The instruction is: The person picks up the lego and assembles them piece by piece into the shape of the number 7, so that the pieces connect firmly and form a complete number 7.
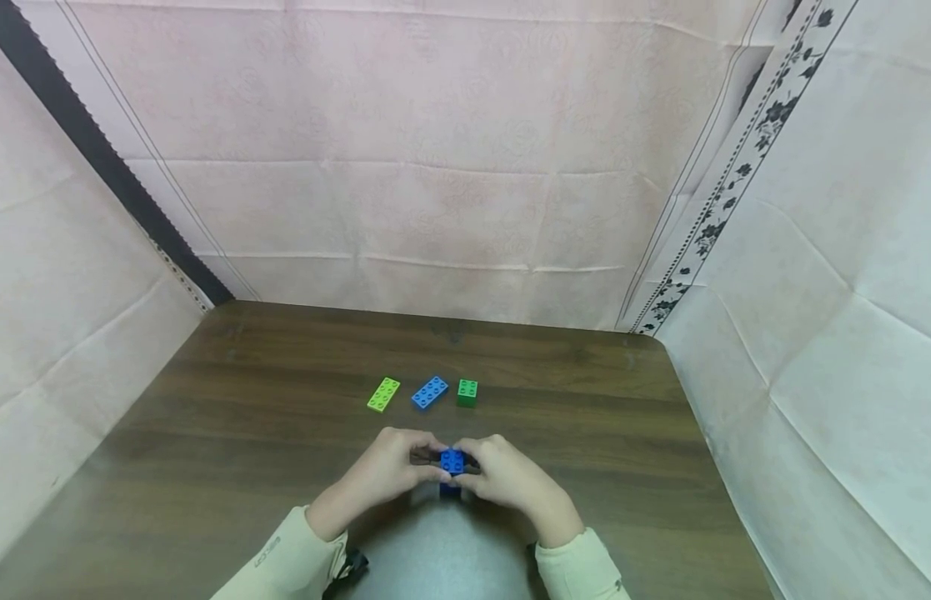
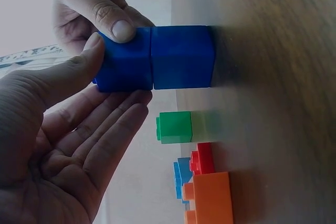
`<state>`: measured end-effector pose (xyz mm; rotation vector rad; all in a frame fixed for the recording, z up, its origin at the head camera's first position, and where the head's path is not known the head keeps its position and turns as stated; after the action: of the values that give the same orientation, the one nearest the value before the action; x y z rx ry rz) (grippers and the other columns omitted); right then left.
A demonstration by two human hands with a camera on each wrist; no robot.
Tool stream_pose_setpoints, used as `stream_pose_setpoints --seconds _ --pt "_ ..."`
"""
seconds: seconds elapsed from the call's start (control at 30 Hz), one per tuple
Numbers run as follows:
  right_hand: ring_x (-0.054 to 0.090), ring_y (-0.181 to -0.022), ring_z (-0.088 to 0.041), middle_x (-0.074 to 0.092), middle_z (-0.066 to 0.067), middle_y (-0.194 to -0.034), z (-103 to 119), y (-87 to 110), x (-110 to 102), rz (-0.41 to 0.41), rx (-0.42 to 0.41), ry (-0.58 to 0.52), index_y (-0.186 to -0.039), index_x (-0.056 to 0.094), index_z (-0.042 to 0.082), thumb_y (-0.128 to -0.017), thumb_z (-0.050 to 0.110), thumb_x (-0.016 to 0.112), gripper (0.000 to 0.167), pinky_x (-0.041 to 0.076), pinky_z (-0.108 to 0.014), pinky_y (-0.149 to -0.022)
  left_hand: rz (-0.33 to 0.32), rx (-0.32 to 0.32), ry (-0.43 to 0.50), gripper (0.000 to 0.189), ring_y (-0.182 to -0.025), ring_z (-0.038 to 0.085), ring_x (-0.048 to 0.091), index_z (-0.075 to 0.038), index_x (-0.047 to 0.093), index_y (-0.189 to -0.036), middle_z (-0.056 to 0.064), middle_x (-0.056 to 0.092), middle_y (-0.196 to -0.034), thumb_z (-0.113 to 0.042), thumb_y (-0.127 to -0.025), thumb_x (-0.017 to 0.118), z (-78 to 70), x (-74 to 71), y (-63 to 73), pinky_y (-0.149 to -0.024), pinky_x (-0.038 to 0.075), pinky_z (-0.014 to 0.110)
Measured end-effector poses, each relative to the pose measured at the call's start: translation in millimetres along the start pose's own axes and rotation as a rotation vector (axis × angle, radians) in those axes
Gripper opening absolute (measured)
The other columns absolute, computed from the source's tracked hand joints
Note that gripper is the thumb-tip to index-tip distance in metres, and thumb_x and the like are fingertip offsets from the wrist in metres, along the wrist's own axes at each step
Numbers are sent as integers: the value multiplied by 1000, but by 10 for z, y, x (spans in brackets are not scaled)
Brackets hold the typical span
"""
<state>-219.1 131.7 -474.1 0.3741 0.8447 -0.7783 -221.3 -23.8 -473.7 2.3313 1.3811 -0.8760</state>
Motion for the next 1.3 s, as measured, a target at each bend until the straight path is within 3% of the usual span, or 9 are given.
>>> stream_pose_setpoints --seconds 0.3,1.3 --pt "57 -73 -4 69 6 -97 38 0 -9 3 -5 -24 -119 68 6 -94 14 73 26 51 -21 -66 7 3 35 23 -83 -1 67 -17 77 -103 -10 73 -95 -29 -85 83 14 12 -16 -72 55 20" --pt "54 -68 -3 66 7 -90 81 -25 -5 7 17 35 -117 69 5 -94 14 73 25 48 -21 -62 -2 -54 48 21 -81 2 67 -16 76 -98 -7 72 -92 -25 -82 86 9 10 -19 -70 56 21"
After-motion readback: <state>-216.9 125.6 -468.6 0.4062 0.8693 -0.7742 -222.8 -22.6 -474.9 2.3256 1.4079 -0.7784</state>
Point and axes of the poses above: each hand's wrist, its own y-axis away from the middle knuckle, its own x-axis out of the palm, z = x × y, the point moved 6 cm from there along -y, towards the middle knuckle
